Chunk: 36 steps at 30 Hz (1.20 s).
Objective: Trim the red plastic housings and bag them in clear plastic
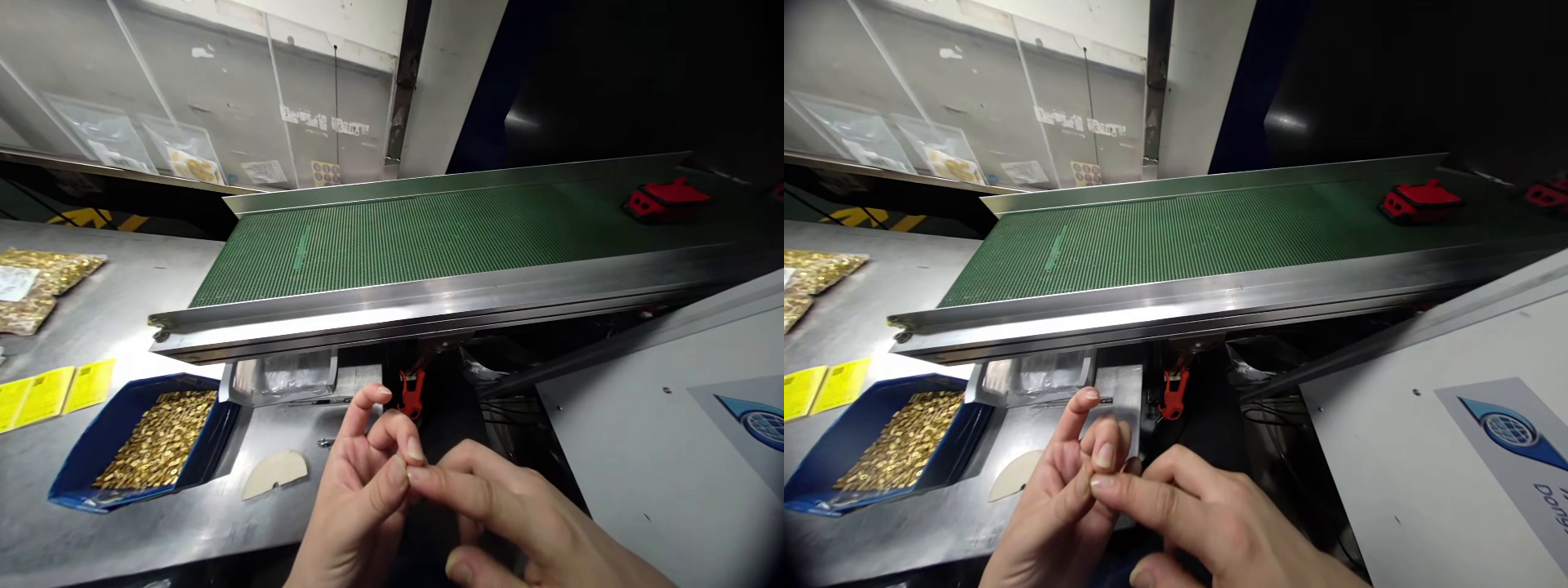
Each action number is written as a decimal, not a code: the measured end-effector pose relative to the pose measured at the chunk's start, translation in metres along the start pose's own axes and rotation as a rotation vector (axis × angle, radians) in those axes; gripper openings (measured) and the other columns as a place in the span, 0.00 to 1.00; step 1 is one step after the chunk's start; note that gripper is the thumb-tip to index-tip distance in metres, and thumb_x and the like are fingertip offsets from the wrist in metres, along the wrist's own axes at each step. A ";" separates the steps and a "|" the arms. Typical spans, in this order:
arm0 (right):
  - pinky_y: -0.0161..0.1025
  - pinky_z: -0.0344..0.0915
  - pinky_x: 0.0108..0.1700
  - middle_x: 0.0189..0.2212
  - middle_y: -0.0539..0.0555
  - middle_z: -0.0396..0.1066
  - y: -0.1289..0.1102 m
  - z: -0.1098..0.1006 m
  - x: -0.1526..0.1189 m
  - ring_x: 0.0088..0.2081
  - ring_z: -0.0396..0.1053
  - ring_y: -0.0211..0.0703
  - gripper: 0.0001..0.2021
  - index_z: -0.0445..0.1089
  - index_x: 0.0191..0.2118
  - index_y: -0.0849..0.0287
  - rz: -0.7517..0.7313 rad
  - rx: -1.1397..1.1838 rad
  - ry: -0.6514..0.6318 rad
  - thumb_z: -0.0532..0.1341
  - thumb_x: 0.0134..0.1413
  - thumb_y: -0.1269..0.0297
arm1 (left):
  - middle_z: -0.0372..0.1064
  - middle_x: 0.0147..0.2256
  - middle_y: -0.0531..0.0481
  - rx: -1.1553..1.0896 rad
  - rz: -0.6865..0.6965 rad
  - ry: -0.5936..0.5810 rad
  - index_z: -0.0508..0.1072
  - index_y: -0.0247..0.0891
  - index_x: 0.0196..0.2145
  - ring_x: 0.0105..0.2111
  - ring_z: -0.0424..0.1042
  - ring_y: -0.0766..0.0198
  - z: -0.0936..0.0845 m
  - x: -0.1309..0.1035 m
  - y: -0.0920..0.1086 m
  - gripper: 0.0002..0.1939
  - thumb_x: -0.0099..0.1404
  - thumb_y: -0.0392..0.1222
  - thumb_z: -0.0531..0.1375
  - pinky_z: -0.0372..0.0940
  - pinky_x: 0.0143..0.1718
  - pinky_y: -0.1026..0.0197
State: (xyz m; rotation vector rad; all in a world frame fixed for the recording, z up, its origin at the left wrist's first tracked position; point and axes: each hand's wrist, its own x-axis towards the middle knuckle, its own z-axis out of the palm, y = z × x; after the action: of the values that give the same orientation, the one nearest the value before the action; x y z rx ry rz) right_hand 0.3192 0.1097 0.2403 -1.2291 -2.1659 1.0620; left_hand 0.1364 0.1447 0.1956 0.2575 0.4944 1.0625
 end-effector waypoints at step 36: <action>0.44 0.75 0.41 0.50 0.59 0.80 0.007 0.012 -0.002 0.41 0.79 0.48 0.27 0.61 0.71 0.48 -0.376 -1.130 0.370 0.56 0.72 0.72 | 0.84 0.34 0.44 0.393 0.123 0.101 0.87 0.43 0.39 0.37 0.82 0.53 -0.010 -0.021 -0.010 0.16 0.65 0.57 0.68 0.75 0.45 0.58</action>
State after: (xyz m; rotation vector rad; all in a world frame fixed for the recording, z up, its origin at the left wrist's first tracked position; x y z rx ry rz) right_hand 0.3154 0.1050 0.2273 -1.1616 -2.5312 -0.6263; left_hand 0.1311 0.1207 0.1884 0.5888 0.7868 1.0966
